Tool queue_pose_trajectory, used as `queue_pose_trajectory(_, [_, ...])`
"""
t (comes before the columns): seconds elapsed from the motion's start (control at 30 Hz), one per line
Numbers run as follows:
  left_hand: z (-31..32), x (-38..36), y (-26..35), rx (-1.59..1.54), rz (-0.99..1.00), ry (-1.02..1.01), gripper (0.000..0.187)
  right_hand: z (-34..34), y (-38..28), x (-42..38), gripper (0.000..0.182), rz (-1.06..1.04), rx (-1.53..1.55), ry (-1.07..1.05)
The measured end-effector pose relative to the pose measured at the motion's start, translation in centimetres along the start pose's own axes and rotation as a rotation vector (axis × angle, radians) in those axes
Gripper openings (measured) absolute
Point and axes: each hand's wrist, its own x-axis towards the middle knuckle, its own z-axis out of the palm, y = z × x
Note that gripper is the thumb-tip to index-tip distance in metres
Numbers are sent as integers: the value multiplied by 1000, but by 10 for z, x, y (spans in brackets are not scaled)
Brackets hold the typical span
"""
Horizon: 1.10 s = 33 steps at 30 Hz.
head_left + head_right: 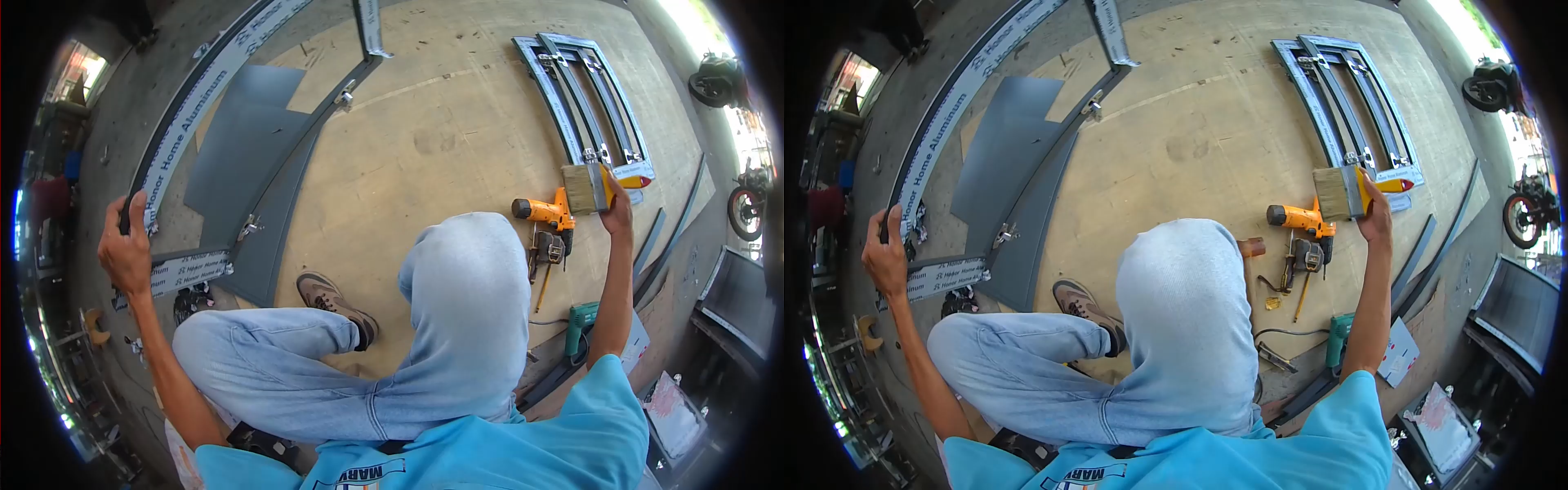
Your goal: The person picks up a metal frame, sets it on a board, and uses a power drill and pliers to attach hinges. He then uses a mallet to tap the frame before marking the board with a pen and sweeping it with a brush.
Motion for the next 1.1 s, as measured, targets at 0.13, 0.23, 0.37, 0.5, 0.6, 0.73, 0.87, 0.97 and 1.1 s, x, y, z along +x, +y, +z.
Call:
queue_pose_trajectory(0.13, [-16,-2,26,-20,7,12,42,66,83,94,38,-335,-1028,298])
queue_pose_trajectory(0.23, [-20,-11,19,-103,79,132,41,168,212,63,31,-309,-1402,237])
queue_pose_trajectory(0.37, [-15,-2,12,-183,-13,169,40,312,344,-92,25,-391,-943,-1162])
queue_pose_trajectory(0.5, [-19,-4,2,-195,-96,193,39,334,329,-59,33,134,-516,-1306])
queue_pose_trajectory(0.6, [-24,-13,-34,-286,-160,278,40,254,273,97,30,-45,-775,-729])
queue_pose_trajectory(0.73, [-42,-29,-68,-175,-241,354,38,147,142,205,21,-795,-1288,690])
queue_pose_trajectory(0.87, [-31,-17,-77,-170,-226,424,34,218,198,192,23,-765,-1269,277])
queue_pose_trajectory(0.97, [-21,-6,-69,-231,-163,425,34,334,307,88,25,-908,-1156,-468])
queue_pose_trajectory(1.1, [-13,2,-58,-199,-134,383,34,402,333,33,22,-442,-607,-1108])
